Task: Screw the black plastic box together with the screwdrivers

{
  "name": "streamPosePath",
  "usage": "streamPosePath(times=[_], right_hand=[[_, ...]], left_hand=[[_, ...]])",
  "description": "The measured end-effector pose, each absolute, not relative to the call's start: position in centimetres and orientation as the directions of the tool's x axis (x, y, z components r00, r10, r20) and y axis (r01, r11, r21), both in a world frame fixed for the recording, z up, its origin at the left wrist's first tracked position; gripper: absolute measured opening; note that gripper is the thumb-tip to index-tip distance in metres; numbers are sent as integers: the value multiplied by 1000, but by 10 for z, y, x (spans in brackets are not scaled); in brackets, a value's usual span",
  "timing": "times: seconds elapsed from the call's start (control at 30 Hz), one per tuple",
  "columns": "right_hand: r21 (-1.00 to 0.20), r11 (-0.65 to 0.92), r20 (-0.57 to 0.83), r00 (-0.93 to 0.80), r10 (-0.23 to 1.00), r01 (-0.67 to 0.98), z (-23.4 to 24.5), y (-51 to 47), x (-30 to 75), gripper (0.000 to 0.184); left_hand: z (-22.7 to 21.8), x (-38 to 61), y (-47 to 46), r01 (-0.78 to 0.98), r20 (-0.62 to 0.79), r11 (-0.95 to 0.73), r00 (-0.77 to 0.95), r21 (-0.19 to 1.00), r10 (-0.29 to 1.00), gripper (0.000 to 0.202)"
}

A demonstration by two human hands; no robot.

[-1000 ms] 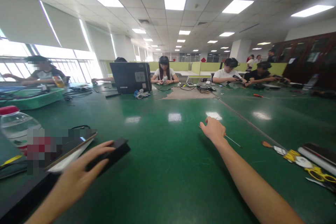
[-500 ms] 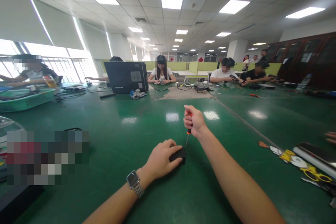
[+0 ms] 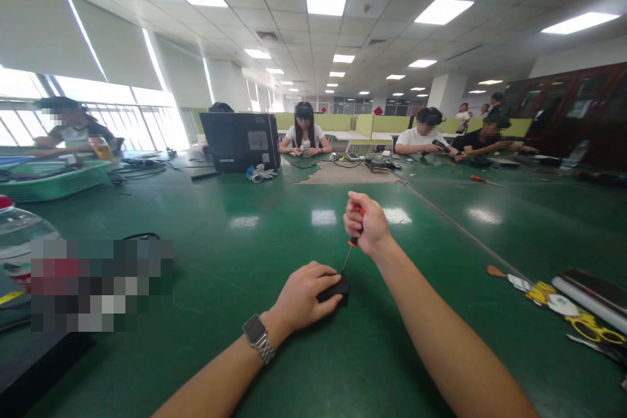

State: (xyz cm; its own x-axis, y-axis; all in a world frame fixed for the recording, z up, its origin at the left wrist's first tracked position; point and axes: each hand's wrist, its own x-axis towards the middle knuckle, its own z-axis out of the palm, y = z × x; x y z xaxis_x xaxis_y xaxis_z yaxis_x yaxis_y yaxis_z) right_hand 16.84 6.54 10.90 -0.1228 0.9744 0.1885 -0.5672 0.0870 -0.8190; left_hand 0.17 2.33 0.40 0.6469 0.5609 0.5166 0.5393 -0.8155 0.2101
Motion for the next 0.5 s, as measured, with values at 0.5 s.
streamPosePath(times=[0.5], right_hand=[[-815, 149, 282, -159, 946, -559, 101, 61, 160, 29]], left_hand=[[-5, -2, 29, 405, 661, -891, 615, 203, 430, 20]])
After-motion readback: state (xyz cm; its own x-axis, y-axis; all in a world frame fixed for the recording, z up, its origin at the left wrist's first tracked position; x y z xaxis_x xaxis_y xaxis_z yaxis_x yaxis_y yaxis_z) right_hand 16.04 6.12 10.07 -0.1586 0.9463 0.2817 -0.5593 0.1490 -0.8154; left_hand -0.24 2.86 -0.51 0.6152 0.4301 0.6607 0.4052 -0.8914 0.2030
